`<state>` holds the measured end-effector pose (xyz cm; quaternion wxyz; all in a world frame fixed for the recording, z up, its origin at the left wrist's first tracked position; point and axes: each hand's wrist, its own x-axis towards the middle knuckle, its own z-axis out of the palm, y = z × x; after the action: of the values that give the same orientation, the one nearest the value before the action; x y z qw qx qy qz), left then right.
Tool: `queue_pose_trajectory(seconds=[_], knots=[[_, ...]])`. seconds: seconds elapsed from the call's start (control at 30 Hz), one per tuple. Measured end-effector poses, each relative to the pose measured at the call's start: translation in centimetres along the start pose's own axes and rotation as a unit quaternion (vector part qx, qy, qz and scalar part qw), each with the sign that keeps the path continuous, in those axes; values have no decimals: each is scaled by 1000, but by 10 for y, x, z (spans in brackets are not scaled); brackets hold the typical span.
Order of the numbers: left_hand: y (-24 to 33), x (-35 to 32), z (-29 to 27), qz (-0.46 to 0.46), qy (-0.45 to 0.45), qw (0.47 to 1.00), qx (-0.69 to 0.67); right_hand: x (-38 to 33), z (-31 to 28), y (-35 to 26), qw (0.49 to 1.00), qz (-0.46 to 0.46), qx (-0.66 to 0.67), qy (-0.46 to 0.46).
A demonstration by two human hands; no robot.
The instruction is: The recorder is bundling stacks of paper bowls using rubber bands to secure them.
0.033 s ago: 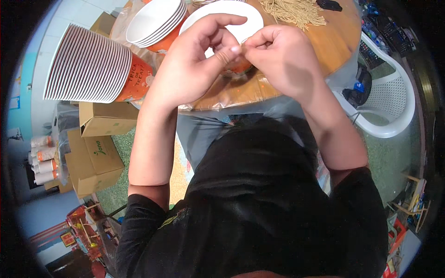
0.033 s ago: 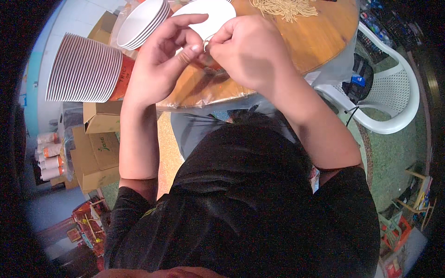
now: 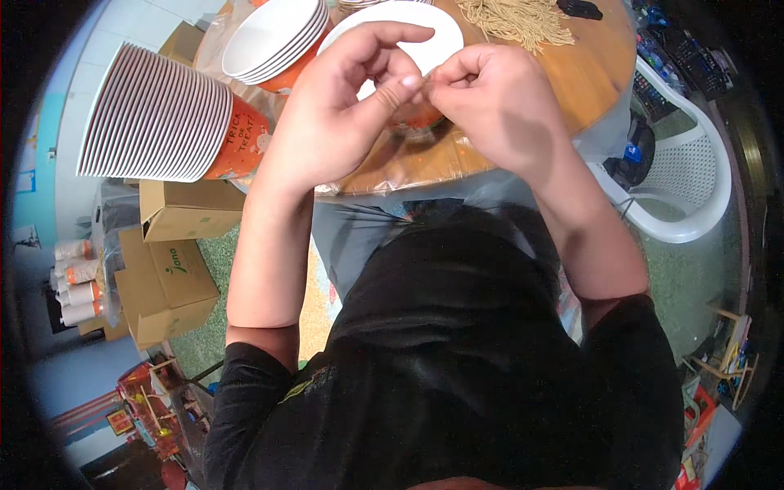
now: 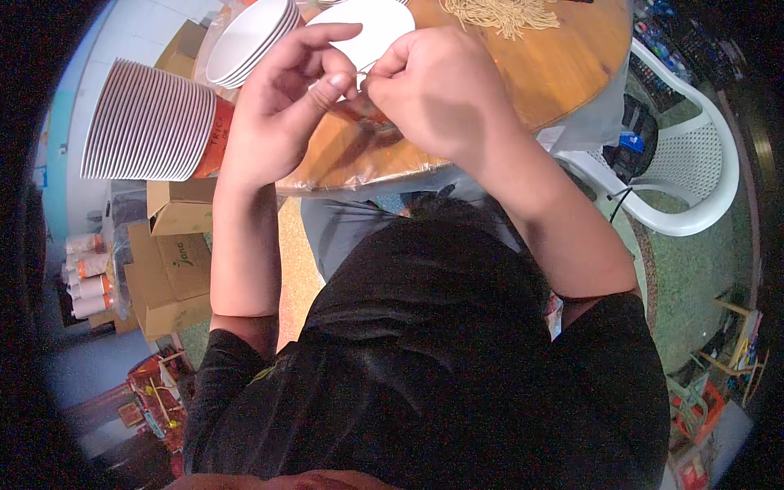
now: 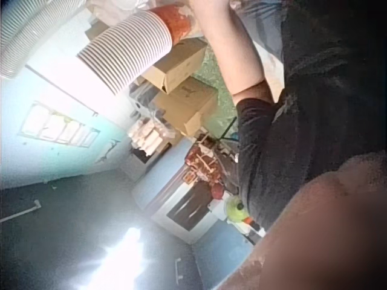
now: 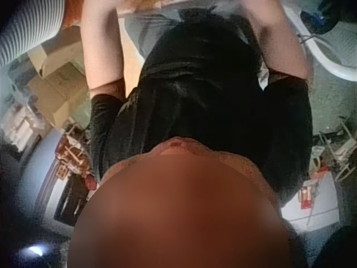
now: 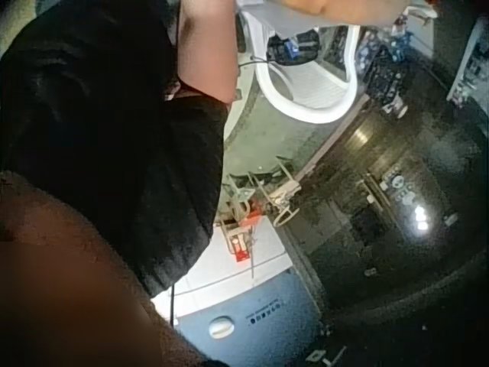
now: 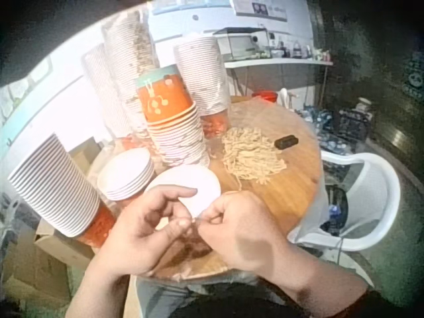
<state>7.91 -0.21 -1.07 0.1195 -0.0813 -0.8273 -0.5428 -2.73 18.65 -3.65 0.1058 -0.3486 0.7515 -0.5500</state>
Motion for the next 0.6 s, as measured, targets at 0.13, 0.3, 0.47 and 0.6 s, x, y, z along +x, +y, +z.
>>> queue_pose_trajectory(seconds=[0.13,0.3,0.47,0.6], knots=[[-6,-2,3,51,11,997,-61,2,-1,-2,1000,-21,-14,-8],[0,-3,2,-40,30,996,76,3,-1,-2,999,-34,-20,5],[3,1,-2,-85,13,990,112,4,4,7,998,-55,3,18],[0,2,-4,-102,35,985,135,2,5,10,998,-43,47,2]])
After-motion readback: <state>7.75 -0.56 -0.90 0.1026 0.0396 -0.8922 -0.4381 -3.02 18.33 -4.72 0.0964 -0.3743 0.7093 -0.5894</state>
